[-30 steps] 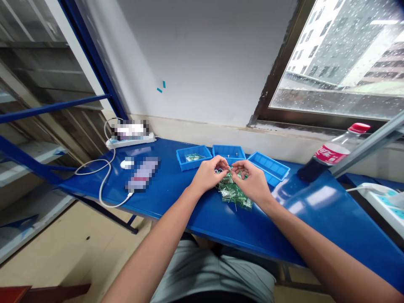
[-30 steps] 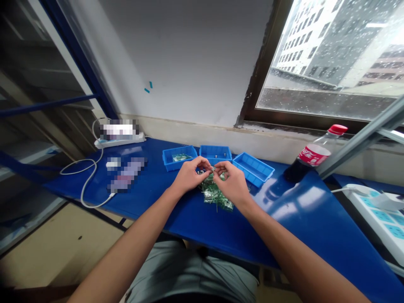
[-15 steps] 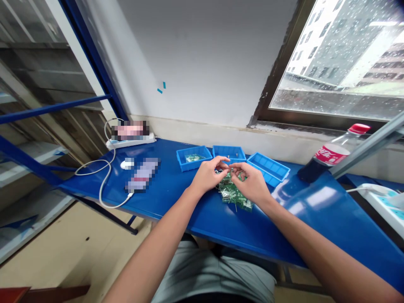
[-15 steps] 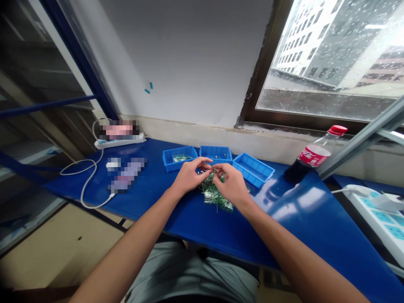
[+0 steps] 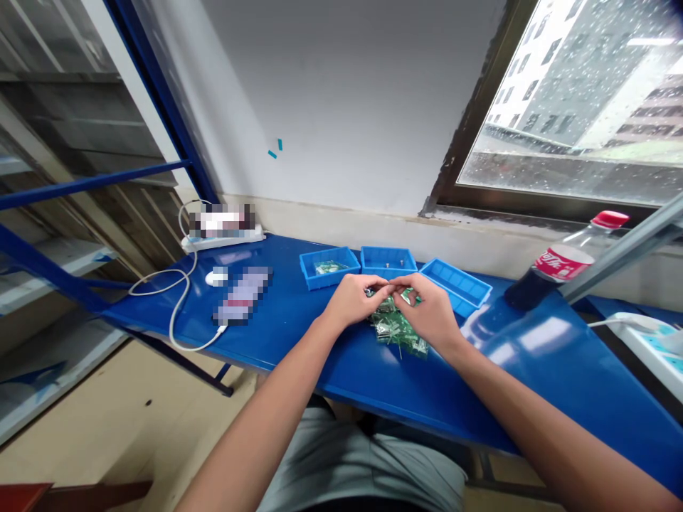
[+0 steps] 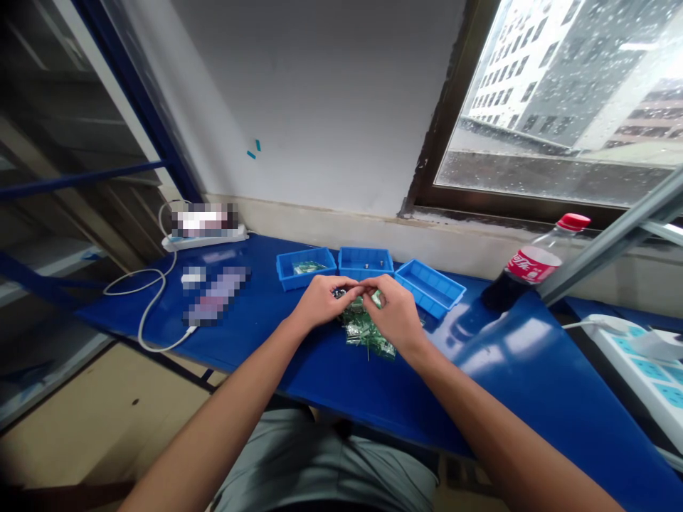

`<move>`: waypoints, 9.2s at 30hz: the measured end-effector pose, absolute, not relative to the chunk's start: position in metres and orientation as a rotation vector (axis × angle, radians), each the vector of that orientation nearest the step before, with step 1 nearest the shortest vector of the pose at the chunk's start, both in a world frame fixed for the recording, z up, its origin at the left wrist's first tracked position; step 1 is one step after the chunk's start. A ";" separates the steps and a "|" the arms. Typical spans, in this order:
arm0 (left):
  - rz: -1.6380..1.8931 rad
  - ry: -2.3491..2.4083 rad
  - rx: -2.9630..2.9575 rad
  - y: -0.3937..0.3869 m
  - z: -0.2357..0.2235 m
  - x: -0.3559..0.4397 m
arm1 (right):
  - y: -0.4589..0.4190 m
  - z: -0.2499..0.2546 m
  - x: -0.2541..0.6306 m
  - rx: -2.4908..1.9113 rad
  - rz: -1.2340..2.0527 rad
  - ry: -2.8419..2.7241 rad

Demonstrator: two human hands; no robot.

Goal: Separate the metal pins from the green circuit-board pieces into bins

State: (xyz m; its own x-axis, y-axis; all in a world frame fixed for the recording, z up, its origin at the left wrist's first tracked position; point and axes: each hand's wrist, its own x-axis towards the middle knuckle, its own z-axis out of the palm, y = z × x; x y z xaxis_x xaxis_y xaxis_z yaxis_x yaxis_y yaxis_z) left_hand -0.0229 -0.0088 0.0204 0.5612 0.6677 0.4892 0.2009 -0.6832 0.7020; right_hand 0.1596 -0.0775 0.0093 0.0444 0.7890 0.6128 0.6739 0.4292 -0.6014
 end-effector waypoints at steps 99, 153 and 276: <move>1.114 0.665 2.157 -0.007 0.021 -0.022 | -0.074 0.006 0.155 -1.307 0.275 -1.538; 0.843 0.619 2.565 0.000 0.005 -0.023 | -0.066 0.012 0.171 -1.216 -0.162 -1.700; 1.264 0.616 1.968 0.000 0.007 -0.016 | -0.073 0.009 0.169 -1.241 0.610 -1.189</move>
